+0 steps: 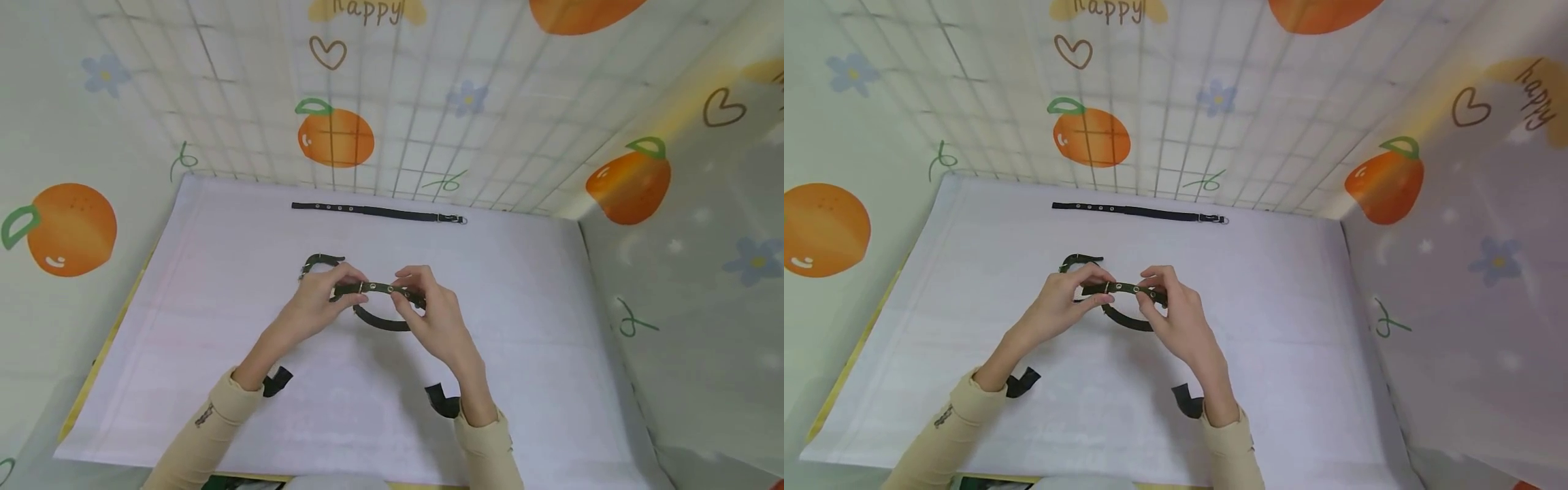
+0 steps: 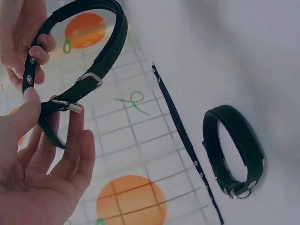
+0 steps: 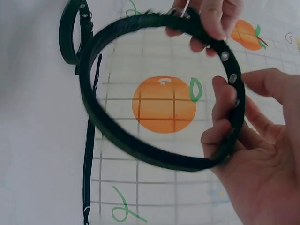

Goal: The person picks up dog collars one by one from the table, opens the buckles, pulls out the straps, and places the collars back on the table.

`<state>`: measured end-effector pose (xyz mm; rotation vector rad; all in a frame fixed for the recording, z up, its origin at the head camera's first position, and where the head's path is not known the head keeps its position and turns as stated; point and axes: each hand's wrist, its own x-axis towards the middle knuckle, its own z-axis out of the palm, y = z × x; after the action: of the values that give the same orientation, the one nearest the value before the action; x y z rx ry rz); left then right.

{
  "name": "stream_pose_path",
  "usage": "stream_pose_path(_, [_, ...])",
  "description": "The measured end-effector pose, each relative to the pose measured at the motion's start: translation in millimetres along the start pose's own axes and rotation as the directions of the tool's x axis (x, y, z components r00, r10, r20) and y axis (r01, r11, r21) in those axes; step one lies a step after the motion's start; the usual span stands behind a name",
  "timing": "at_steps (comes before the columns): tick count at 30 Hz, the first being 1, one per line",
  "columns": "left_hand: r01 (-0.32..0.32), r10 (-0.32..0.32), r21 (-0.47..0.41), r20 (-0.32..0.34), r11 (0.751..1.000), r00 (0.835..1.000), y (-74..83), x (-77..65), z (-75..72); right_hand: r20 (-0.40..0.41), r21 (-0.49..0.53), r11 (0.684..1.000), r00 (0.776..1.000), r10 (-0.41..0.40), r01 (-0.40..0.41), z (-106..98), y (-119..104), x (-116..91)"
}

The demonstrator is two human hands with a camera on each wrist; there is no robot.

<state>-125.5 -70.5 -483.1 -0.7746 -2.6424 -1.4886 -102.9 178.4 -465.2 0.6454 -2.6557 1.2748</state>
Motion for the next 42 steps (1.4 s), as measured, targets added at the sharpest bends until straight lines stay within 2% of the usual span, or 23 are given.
stream_pose_path(7, [-0.019,0.011,-0.079,-0.098,0.997,0.995,-5.3,1.3,-1.2,-0.035,0.018,1.0,0.999,0.014,-0.014,-3,7,-1])
stream_pose_path(14, [0.014,-0.026,-0.106,-0.12,0.994,0.992,-10.8,-0.3,-4.7,-0.12,0.042,0.999,0.993,0.006,-0.001,-6,12,-1])
stream_pose_path(18, [0.038,-0.049,-0.119,-0.096,0.992,0.994,-14.6,-1.8,-7.0,-0.175,0.054,0.998,0.984,-0.014,0.023,-10,11,1])
stream_pose_path(25, [0.067,-0.066,-0.064,0.027,0.996,0.997,-22.3,-3.2,-7.6,-0.237,0.101,0.993,0.971,-0.028,0.053,-15,1,6])
stream_pose_path(29, [0.065,-0.063,-0.035,0.076,0.997,0.995,-20.5,-1.7,-9.7,-0.225,0.108,0.991,0.973,-0.05,0.076,-15,-9,8])
stream_pose_path(33, [0.066,-0.064,-0.028,0.074,0.997,0.995,-14.3,0.4,-13.4,-0.19,0.101,0.991,0.979,-0.07,0.09,-15,-18,10])
stream_pose_path(35, [0.056,-0.053,-0.058,0.062,0.997,0.997,-10.0,2.3,-15.1,-0.173,0.095,0.991,0.982,-0.08,0.097,-15,-22,12])
stream_pose_path(38, [0.04,-0.034,-0.154,0.043,0.987,0.999,-4.7,5.5,-17.5,-0.152,0.102,0.989,0.984,-0.092,0.108,-15,-26,14])
stream_pose_path(42, [0.053,-0.055,-0.244,-0.003,0.968,0.998,1.1,7.2,-21.9,-0.13,0.107,0.987,0.986,-0.107,0.122,-15,-27,16])
